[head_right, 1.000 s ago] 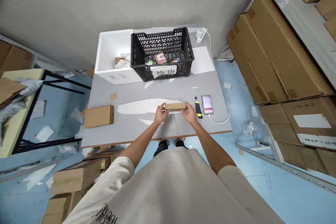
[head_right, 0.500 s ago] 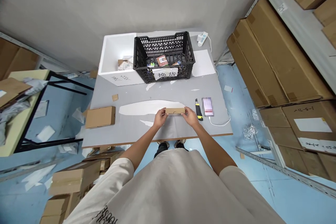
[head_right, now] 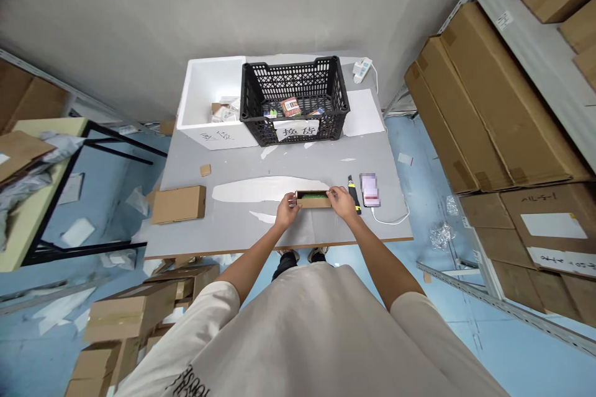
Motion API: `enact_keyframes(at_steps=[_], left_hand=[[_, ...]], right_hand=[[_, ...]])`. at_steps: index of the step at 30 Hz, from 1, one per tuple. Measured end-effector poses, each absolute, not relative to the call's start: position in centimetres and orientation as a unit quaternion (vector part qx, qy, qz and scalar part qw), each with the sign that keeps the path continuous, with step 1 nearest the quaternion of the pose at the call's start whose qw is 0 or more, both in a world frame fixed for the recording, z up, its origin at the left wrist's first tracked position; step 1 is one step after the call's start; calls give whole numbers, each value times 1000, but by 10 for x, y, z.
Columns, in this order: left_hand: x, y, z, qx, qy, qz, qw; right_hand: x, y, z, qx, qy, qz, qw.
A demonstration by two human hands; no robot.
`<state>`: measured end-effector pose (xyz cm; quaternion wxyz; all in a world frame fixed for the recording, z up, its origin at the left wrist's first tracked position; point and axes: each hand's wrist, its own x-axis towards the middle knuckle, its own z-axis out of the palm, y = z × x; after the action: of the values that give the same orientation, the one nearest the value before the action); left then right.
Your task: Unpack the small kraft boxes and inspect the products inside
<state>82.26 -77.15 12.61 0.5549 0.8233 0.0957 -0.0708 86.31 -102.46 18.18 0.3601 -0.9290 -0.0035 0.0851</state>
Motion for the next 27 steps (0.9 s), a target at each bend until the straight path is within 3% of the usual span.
enact_keyframes(at_steps=[15, 22, 27], left_hand=[[790, -766, 137, 903, -26, -117, 414], [785, -754, 144, 921, -98, -178, 331], [785, -757, 164, 949, -131, -109, 264]], right_hand=[[919, -999, 157, -934, 150, 43, 322], [920, -1004, 146, -954, 21, 57, 293], [904, -1009, 141, -959, -47, 82, 268]])
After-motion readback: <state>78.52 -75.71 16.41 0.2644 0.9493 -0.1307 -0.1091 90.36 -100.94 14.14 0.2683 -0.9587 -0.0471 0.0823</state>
